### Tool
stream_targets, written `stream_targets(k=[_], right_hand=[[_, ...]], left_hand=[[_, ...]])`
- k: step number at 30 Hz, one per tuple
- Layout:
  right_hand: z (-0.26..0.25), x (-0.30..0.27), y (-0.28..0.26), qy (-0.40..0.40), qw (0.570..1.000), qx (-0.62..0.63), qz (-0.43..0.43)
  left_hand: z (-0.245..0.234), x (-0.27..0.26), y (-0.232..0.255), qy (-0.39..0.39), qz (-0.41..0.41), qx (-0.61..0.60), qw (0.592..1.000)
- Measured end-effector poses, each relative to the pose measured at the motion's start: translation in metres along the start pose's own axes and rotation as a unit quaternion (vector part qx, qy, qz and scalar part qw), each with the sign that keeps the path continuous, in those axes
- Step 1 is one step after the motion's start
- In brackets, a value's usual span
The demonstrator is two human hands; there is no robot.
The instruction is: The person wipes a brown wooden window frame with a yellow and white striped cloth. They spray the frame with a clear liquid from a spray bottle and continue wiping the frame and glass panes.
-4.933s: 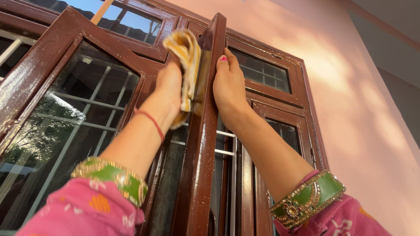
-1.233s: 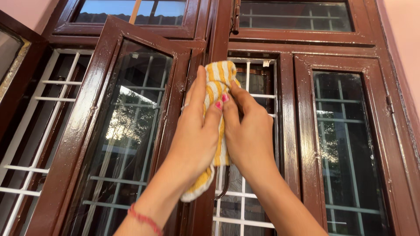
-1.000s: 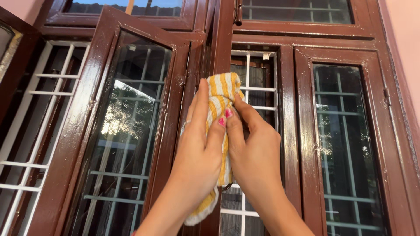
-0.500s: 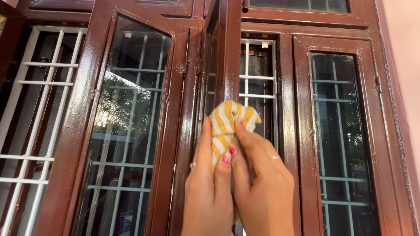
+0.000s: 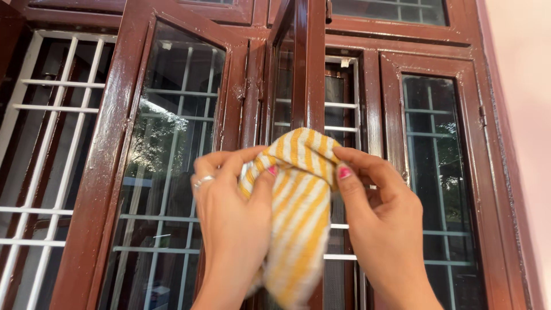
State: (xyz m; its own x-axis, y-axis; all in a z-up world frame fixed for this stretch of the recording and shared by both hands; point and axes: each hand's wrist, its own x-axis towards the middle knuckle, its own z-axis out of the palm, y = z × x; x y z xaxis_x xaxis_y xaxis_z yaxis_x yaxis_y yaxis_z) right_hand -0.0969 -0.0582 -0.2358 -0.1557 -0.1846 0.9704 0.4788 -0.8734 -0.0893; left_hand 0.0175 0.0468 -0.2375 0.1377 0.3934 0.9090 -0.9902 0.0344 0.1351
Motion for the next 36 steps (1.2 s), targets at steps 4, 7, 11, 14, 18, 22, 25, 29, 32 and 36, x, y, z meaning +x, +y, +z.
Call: stream_targets(k=[4, 7, 11, 14, 18, 22, 25, 29, 32, 36], right_hand=[[0.006, 0.014, -0.007, -0.007, 0.997, -0.073, -0.034], [0.013, 0.031, -0.011, -0.015, 0.997, -0.058, -0.039], [0.027, 0.043, -0.012, -0.055, 0.998, -0.033, 0.015], [0.033, 0.046, -0.011, -0.066, 0.997, 0.018, 0.037], [0.032, 0.055, -0.008, -0.057, 0.998, 0.014, 0.028], [0.036, 0.063, -0.004, -0.020, 0.997, -0.079, 0.007], [0.036, 0.058, 0.001, -0.013, 0.994, -0.110, 0.003], [0.031, 0.050, 0.012, -0.010, 0.990, -0.143, 0.006], [0.024, 0.043, 0.029, -0.009, 0.983, -0.184, 0.017], [0.014, 0.039, 0.055, -0.012, 0.983, -0.166, 0.076]], left_hand=[[0.017, 0.014, 0.008, 0.013, -0.077, -0.017, 0.997], [0.030, 0.026, 0.009, 0.028, -0.146, -0.032, 0.988], [0.042, 0.023, 0.016, -0.093, -0.155, -0.253, 0.950], [0.051, 0.011, 0.022, -0.166, -0.164, -0.365, 0.901], [0.050, -0.017, 0.014, -0.154, -0.046, -0.372, 0.914], [0.050, -0.062, -0.006, -0.202, -0.128, -0.359, 0.902], [0.062, -0.104, -0.018, -0.161, -0.117, -0.455, 0.868], [0.084, -0.116, -0.057, -0.137, 0.043, -0.326, 0.934], [0.095, -0.118, -0.072, -0.139, 0.100, -0.226, 0.959], [0.110, -0.099, -0.079, -0.177, 0.045, -0.122, 0.975]])
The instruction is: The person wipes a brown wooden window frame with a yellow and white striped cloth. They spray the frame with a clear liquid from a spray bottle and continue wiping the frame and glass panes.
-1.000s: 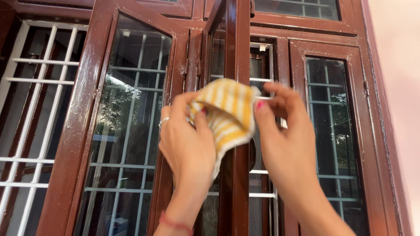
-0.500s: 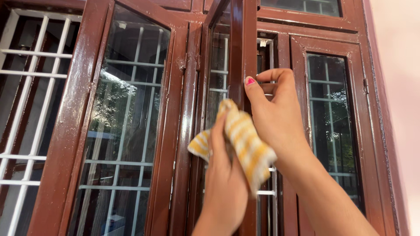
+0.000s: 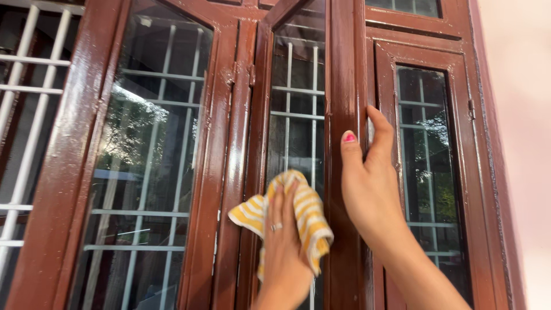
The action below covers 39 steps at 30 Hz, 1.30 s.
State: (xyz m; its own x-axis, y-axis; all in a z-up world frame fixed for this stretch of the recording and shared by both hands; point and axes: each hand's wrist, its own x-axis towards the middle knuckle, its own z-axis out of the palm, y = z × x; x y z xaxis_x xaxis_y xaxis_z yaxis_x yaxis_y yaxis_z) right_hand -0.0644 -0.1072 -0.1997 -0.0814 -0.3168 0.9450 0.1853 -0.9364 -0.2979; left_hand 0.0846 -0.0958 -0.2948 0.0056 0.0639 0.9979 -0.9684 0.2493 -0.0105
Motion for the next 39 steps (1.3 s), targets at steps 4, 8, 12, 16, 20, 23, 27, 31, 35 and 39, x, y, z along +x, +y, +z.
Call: stream_targets(k=[4, 8, 12, 16, 20, 23, 27, 31, 35, 39], right_hand=[[-0.003, 0.006, 0.012, 0.015, 1.000, 0.001, 0.012], [-0.004, 0.004, 0.011, -0.003, 0.990, 0.025, 0.137], [-0.002, 0.003, 0.008, 0.005, 0.992, 0.068, 0.104], [-0.002, 0.004, 0.014, 0.003, 0.994, 0.073, 0.078], [-0.003, 0.006, 0.020, -0.008, 0.995, 0.092, 0.042], [-0.004, 0.004, 0.020, -0.015, 0.994, 0.087, 0.058], [-0.005, 0.002, 0.015, -0.017, 0.995, 0.068, 0.068], [-0.005, 0.001, 0.011, -0.023, 0.994, 0.060, 0.087], [-0.006, -0.001, 0.011, -0.031, 0.995, 0.058, 0.080], [-0.006, 0.000, 0.013, -0.026, 0.996, 0.052, 0.066]], left_hand=[[0.003, 0.034, -0.014, -0.014, -0.008, 0.053, 0.998], [0.004, 0.067, -0.035, 0.007, 0.028, 0.129, 0.991], [0.009, 0.093, -0.047, 0.001, -0.010, 0.121, 0.993], [0.012, 0.079, -0.041, -0.004, -0.031, 0.100, 0.995], [0.010, 0.037, -0.021, 0.001, 0.003, 0.065, 0.998], [0.008, -0.005, -0.009, -0.002, 0.010, 0.041, 0.999], [0.014, -0.068, -0.019, -0.023, -0.032, 0.021, 0.999], [0.029, -0.132, -0.062, -0.051, -0.063, 0.007, 0.997], [0.046, -0.172, -0.106, -0.162, -0.165, -0.029, 0.973], [0.046, -0.185, -0.106, -0.299, -0.280, -0.149, 0.900]])
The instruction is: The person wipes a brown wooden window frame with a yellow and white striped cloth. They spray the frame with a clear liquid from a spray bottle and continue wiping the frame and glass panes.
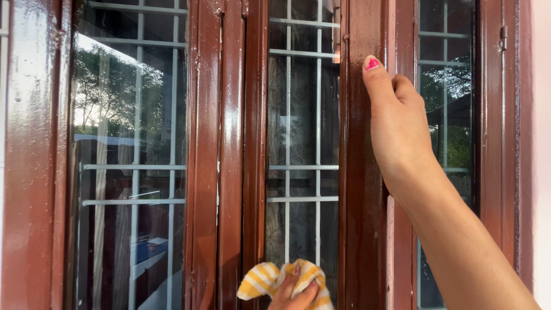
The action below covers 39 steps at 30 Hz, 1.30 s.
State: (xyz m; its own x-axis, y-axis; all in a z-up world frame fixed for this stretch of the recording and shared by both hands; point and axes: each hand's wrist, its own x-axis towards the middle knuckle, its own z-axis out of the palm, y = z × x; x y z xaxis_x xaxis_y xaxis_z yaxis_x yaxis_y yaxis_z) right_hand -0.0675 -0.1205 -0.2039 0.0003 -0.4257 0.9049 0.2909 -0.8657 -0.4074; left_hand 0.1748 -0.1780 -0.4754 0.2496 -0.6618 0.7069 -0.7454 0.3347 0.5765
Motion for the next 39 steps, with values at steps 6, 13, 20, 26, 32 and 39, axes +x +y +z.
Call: stream_targets(k=[6, 13, 20, 26, 32, 39], right_hand=[[0.000, 0.004, 0.005, 0.009, 1.000, -0.015, -0.009], [-0.001, 0.006, 0.011, 0.009, 0.999, -0.024, -0.029], [0.000, 0.007, 0.012, 0.012, 0.999, -0.020, -0.046], [0.000, 0.006, 0.011, 0.005, 0.999, -0.019, -0.040], [0.001, 0.003, 0.004, 0.012, 1.000, -0.023, -0.018], [0.000, 0.002, 0.004, 0.009, 1.000, -0.021, -0.011]], left_hand=[[-0.057, -0.043, 0.074, 0.034, -0.032, -0.237, 0.970], [-0.105, -0.022, 0.185, 0.135, -0.024, -0.424, 0.895], [-0.114, 0.041, 0.208, 0.296, 0.032, -0.262, 0.918], [-0.089, 0.056, 0.199, 0.496, 0.131, 0.089, 0.854], [-0.064, 0.047, 0.190, 0.464, 0.196, 0.174, 0.846], [-0.084, 0.057, 0.172, 0.409, 0.223, 0.254, 0.848]])
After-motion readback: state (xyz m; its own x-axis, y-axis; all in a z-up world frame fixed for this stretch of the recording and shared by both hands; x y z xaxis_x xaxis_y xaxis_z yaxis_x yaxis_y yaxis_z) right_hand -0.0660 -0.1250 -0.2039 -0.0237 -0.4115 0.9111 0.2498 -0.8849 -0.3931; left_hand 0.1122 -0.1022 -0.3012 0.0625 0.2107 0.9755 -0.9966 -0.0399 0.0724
